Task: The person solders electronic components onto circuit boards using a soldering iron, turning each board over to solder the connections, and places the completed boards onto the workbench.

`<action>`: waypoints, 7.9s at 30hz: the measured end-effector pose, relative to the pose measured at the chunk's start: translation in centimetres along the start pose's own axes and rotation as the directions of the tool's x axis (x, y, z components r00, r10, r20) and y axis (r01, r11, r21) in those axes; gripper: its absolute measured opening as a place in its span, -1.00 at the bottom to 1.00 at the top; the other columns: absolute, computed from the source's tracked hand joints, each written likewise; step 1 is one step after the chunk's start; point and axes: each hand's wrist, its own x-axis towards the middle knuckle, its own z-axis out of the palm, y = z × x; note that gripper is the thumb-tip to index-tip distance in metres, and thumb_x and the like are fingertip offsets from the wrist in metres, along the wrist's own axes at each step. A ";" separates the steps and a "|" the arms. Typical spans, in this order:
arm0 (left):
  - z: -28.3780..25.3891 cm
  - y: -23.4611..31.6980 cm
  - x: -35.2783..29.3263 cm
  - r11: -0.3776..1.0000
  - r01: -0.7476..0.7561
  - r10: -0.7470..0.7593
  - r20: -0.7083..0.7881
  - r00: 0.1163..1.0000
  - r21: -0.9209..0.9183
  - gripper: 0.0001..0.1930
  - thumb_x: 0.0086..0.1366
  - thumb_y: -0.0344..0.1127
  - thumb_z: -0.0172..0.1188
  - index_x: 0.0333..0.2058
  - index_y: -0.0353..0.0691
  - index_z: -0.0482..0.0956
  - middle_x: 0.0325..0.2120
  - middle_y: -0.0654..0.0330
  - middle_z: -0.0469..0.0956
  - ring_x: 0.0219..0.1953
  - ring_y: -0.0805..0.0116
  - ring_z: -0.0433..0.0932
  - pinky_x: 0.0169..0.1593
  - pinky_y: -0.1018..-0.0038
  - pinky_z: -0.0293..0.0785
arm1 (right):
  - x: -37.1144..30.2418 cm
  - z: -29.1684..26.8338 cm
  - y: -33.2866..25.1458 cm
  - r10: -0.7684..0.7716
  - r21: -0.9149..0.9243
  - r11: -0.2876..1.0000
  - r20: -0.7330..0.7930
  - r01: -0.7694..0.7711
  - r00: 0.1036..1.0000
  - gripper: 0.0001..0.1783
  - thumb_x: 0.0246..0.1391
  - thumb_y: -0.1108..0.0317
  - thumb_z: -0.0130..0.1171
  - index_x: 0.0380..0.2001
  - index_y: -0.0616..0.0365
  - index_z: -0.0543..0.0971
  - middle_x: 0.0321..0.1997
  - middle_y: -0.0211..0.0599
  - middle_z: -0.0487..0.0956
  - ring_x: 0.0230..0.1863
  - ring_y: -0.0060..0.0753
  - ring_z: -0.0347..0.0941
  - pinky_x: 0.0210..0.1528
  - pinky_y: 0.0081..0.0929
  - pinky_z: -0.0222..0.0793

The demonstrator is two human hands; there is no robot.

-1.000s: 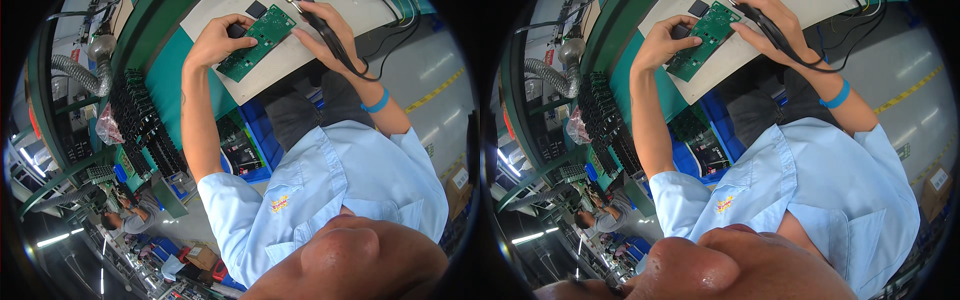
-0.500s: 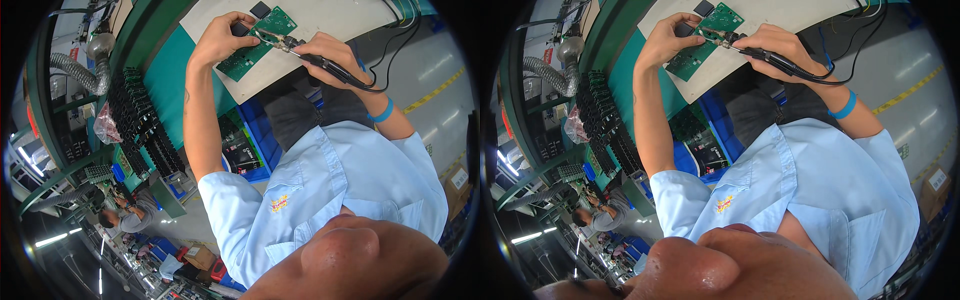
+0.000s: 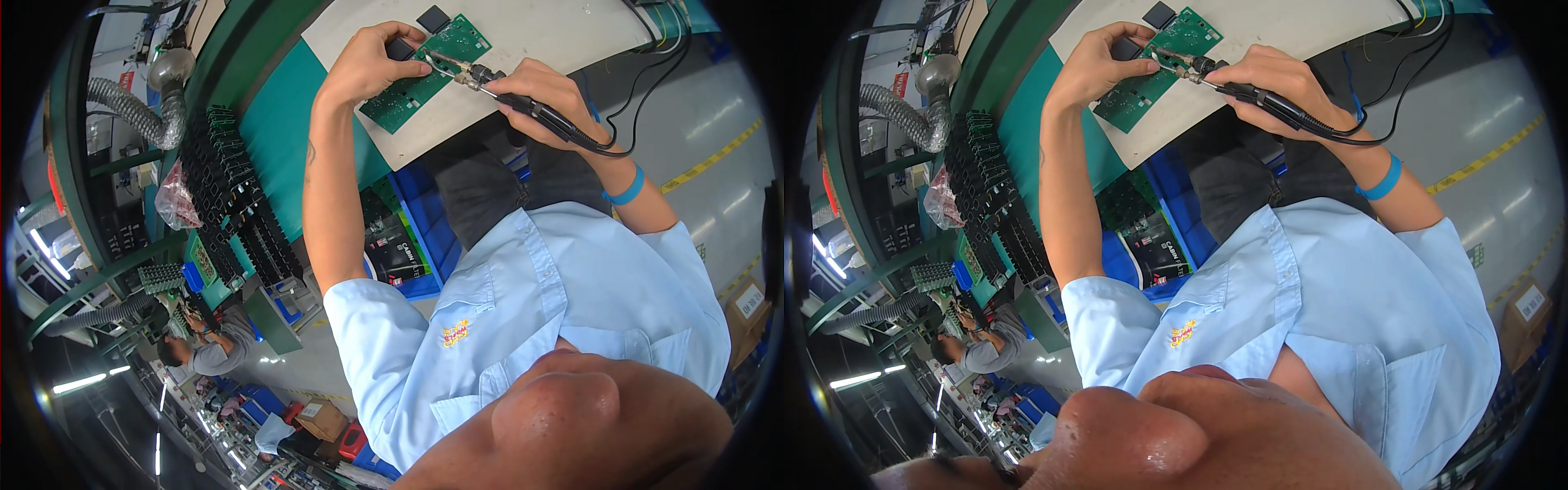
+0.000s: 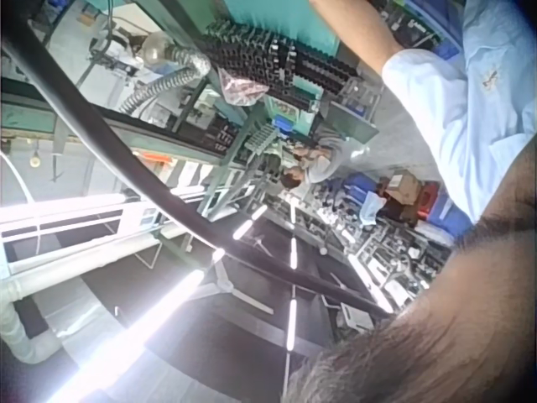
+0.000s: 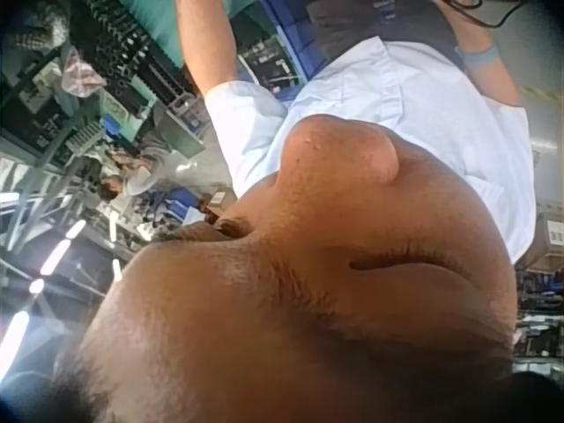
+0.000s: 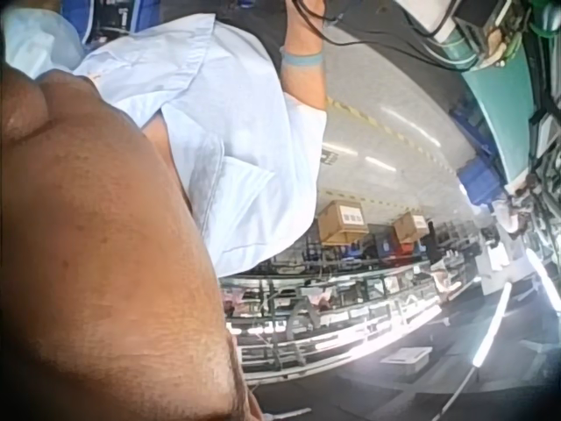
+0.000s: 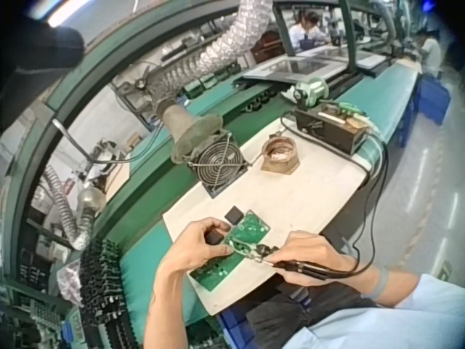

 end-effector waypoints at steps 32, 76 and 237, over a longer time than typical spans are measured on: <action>-0.5 1.6 -0.1 0.958 -0.194 0.172 0.118 0.978 0.212 -0.54 0.15 -0.33 0.46 -0.01 -0.41 0.56 -0.36 0.18 0.62 -0.36 0.35 0.51 -0.21 0.47 0.48 | 2.0 0.0 4.3 0.471 -0.013 0.879 -0.125 -0.476 0.873 -0.32 0.06 0.53 0.31 0.30 0.28 0.43 0.22 -0.06 0.54 0.10 -0.18 0.55 0.18 -0.36 0.44; 2.1 -3.8 -7.5 0.929 0.052 -0.120 -0.168 0.978 -0.366 -0.70 0.25 -0.43 0.43 -0.07 -0.23 0.58 -0.35 0.22 0.60 -0.37 0.52 0.50 -0.30 0.65 0.42 | -0.2 3.2 -1.6 0.002 0.161 0.987 0.069 -0.013 0.998 -0.54 -0.12 0.67 0.32 -0.05 0.21 0.71 -0.39 -0.35 0.64 -0.41 -0.43 0.42 -0.26 -0.56 0.37; 8.5 -4.2 -14.9 0.979 -0.131 0.199 -0.845 0.496 0.154 -0.63 0.27 -0.41 0.21 0.05 -0.35 0.54 -0.11 -0.01 0.63 -0.11 0.19 0.59 0.07 0.33 0.52 | 3.1 -3.9 2.1 0.341 0.014 0.940 0.023 -0.341 0.940 -0.49 0.11 0.54 0.36 0.17 0.21 0.58 0.02 -0.22 0.69 -0.08 -0.37 0.63 0.07 -0.49 0.50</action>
